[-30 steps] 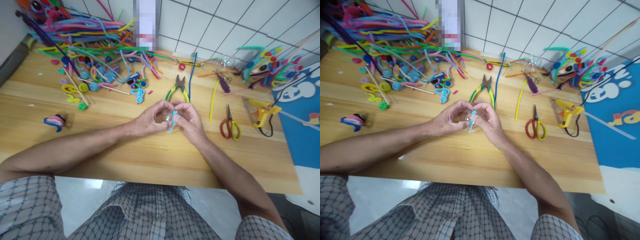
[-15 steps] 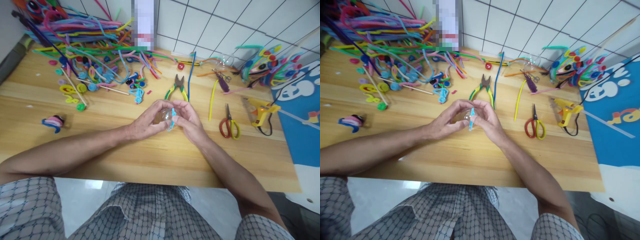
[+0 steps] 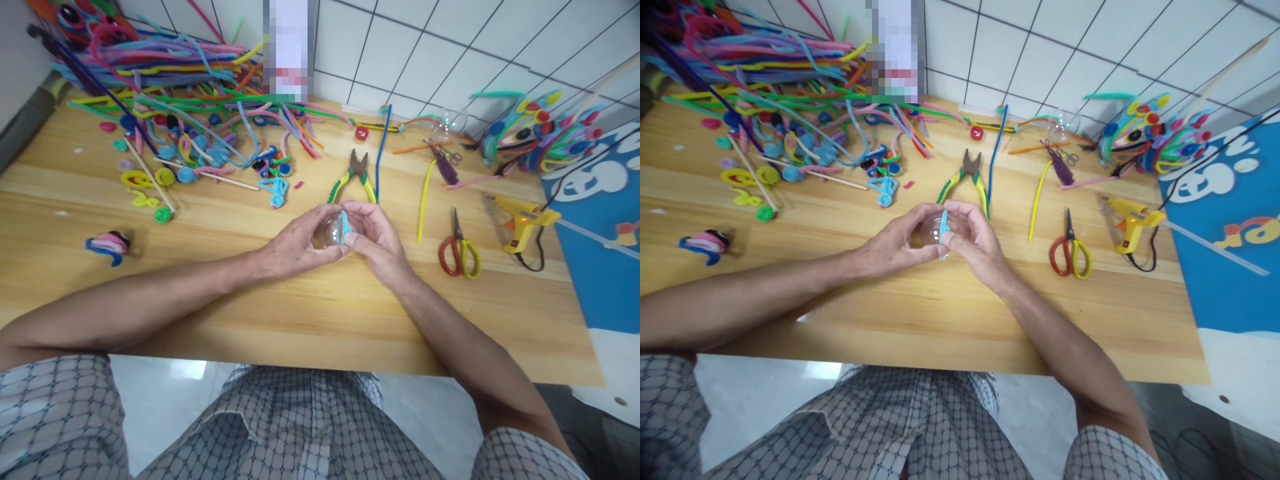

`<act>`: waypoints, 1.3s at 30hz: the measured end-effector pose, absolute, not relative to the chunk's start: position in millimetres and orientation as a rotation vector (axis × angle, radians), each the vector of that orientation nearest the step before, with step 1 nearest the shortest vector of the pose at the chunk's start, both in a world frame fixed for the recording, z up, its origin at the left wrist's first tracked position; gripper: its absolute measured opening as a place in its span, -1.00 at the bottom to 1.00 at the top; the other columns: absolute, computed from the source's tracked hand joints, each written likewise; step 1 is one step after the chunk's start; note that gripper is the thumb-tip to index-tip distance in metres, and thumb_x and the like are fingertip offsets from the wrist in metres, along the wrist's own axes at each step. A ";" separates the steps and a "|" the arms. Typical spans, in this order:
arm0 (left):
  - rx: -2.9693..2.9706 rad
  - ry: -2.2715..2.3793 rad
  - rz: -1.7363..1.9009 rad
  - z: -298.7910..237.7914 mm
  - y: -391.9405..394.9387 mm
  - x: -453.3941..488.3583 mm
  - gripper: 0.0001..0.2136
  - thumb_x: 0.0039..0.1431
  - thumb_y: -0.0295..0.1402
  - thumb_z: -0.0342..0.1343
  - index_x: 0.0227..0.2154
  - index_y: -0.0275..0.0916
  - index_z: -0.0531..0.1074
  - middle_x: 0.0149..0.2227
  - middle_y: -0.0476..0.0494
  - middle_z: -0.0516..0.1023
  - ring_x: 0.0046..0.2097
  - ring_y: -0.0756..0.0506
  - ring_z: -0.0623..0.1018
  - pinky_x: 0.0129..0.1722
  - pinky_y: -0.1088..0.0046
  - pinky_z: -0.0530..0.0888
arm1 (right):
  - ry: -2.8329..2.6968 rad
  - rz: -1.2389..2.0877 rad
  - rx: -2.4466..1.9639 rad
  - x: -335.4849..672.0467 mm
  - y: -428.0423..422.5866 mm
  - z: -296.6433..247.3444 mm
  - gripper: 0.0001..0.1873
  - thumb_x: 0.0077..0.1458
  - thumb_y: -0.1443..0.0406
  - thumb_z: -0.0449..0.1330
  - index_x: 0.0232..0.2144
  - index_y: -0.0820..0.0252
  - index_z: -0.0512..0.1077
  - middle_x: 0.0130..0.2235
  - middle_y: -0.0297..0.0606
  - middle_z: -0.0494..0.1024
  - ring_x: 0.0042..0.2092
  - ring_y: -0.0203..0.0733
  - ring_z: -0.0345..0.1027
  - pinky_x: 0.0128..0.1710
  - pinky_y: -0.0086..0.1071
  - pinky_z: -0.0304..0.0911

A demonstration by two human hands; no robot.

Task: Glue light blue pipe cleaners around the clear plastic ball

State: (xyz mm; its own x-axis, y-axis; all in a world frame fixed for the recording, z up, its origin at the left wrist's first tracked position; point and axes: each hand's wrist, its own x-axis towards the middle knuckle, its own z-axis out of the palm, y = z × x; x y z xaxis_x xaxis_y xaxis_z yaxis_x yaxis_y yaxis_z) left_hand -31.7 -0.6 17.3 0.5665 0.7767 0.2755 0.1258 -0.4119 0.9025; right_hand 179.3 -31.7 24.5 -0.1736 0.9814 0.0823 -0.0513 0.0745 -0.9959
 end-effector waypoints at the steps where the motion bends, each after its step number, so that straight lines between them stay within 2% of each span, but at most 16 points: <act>1: 1.869 0.734 0.895 16.6 -0.5 -31.6 -0.41 0.28 -0.08 0.40 0.27 -0.19 0.43 0.21 -0.29 0.64 0.16 -0.26 0.66 0.22 0.12 0.58 | -1.340 1.292 -1.041 180.1 -32.0 24.5 -0.38 0.08 -0.11 0.55 0.09 -0.10 0.51 0.24 -0.24 0.62 0.36 0.07 0.47 0.38 0.04 0.45; 9: 1.869 0.772 0.874 15.5 1.2 -31.9 -0.43 0.28 -0.07 0.37 0.25 -0.18 0.39 0.14 -0.25 0.63 0.10 -0.24 0.64 0.16 0.15 0.57 | -1.419 1.110 -1.088 186.3 -34.8 31.8 -0.47 0.13 -0.12 0.51 0.03 -0.10 0.55 0.26 -0.21 0.55 0.40 0.08 0.38 0.46 0.05 0.35; 13: 1.889 0.720 0.903 14.4 2.8 -31.5 -0.45 0.29 -0.09 0.35 0.24 -0.20 0.39 0.11 -0.23 0.63 0.04 -0.19 0.63 0.09 0.22 0.59 | -1.436 1.120 -1.069 180.8 -36.2 30.2 -0.51 0.16 -0.09 0.51 0.01 -0.07 0.55 0.23 -0.20 0.56 0.33 0.04 0.46 0.42 0.02 0.40; 18: 1.887 0.674 0.885 11.2 6.1 -33.1 -0.41 0.30 -0.05 0.36 0.28 -0.17 0.39 0.22 -0.27 0.60 0.15 -0.23 0.62 0.20 0.16 0.57 | -1.425 1.144 -1.097 179.9 -33.9 28.3 -0.49 0.11 -0.13 0.52 -0.03 -0.07 0.56 0.23 -0.21 0.56 0.29 0.01 0.49 0.38 -0.01 0.43; 23: 1.879 0.646 0.908 5.9 8.4 -33.8 -0.37 0.28 -0.02 0.37 0.30 -0.20 0.40 0.22 -0.31 0.61 0.15 -0.24 0.63 0.21 0.15 0.57 | -1.426 1.180 -1.084 181.7 -30.6 27.8 -0.44 0.06 -0.14 0.56 -0.04 -0.05 0.56 0.21 -0.21 0.57 0.24 -0.02 0.51 0.37 -0.03 0.44; 27: 1.908 0.681 0.953 0.0 7.8 -33.8 -0.37 0.26 -0.07 0.39 0.31 -0.17 0.41 0.20 -0.30 0.62 0.12 -0.23 0.65 0.16 0.17 0.59 | -1.450 1.111 -1.098 178.9 -31.2 26.0 -0.44 0.06 -0.15 0.54 -0.04 -0.06 0.56 0.25 -0.19 0.53 0.30 0.01 0.46 0.37 -0.03 0.43; 30: 1.930 0.674 1.027 -2.6 6.6 -34.9 -0.35 0.23 -0.11 0.42 0.32 -0.16 0.41 0.26 -0.33 0.60 0.21 -0.28 0.64 0.25 0.11 0.57 | -1.457 1.083 -1.094 177.2 -32.6 26.4 -0.44 0.05 -0.11 0.57 -0.02 -0.06 0.55 0.27 -0.18 0.52 0.33 0.02 0.43 0.38 -0.03 0.42; 34: 2.046 0.624 1.087 -1.4 4.5 -39.0 -0.30 0.24 -0.15 0.42 0.38 -0.19 0.36 0.33 -0.41 0.55 0.32 -0.32 0.59 0.36 0.06 0.51 | -1.494 1.075 -1.030 176.4 -35.2 28.5 -0.44 0.07 -0.05 0.57 0.03 -0.07 0.54 0.29 -0.17 0.50 0.36 0.02 0.41 0.41 -0.02 0.38; 39: 2.021 0.685 1.044 1.6 2.3 -43.2 -0.28 0.18 -0.12 0.47 0.34 -0.20 0.39 0.29 -0.39 0.58 0.26 -0.33 0.60 0.34 0.02 0.50 | -1.508 1.022 -0.998 172.7 -35.9 30.0 -0.46 0.17 -0.09 0.49 0.07 -0.08 0.51 0.27 -0.16 0.53 0.36 0.04 0.41 0.43 0.03 0.34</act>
